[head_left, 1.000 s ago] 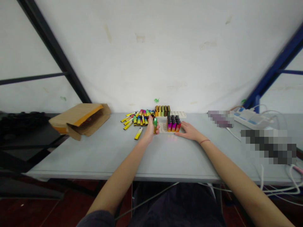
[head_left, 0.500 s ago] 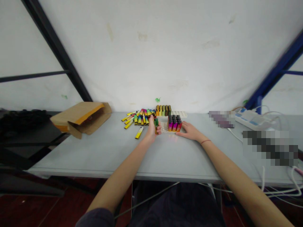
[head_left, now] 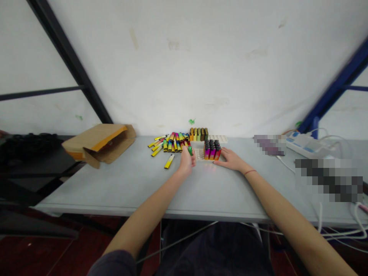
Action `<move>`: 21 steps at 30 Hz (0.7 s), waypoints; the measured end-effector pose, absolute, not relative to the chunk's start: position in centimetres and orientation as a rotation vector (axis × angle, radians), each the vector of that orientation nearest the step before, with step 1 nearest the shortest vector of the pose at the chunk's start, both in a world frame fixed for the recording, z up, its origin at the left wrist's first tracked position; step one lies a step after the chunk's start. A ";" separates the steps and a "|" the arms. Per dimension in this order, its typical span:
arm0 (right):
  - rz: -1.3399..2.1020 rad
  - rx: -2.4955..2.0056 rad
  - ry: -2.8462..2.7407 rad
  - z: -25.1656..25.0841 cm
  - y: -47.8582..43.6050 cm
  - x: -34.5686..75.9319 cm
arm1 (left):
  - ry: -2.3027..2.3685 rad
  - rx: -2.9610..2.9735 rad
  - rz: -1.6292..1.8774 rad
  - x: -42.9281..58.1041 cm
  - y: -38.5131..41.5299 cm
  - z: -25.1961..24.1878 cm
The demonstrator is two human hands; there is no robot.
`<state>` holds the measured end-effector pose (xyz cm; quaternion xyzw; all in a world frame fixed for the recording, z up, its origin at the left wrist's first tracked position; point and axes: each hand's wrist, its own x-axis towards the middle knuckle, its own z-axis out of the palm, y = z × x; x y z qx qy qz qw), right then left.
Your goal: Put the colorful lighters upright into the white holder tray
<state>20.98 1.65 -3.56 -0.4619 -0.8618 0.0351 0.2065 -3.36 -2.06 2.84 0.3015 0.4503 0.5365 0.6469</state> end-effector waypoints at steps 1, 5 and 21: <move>0.095 -1.288 -2.400 -3.6 1.7 21.0 | 1.021 0.687 1.219 -3.3 -2.1 2.7; 0.090 -1.316 -2.407 -3.5 1.6 20.9 | 0.987 0.699 1.197 -3.3 -2.2 2.4; 0.076 -1.324 -2.418 -3.7 1.8 21.0 | 1.008 0.700 1.252 -3.9 -1.2 2.0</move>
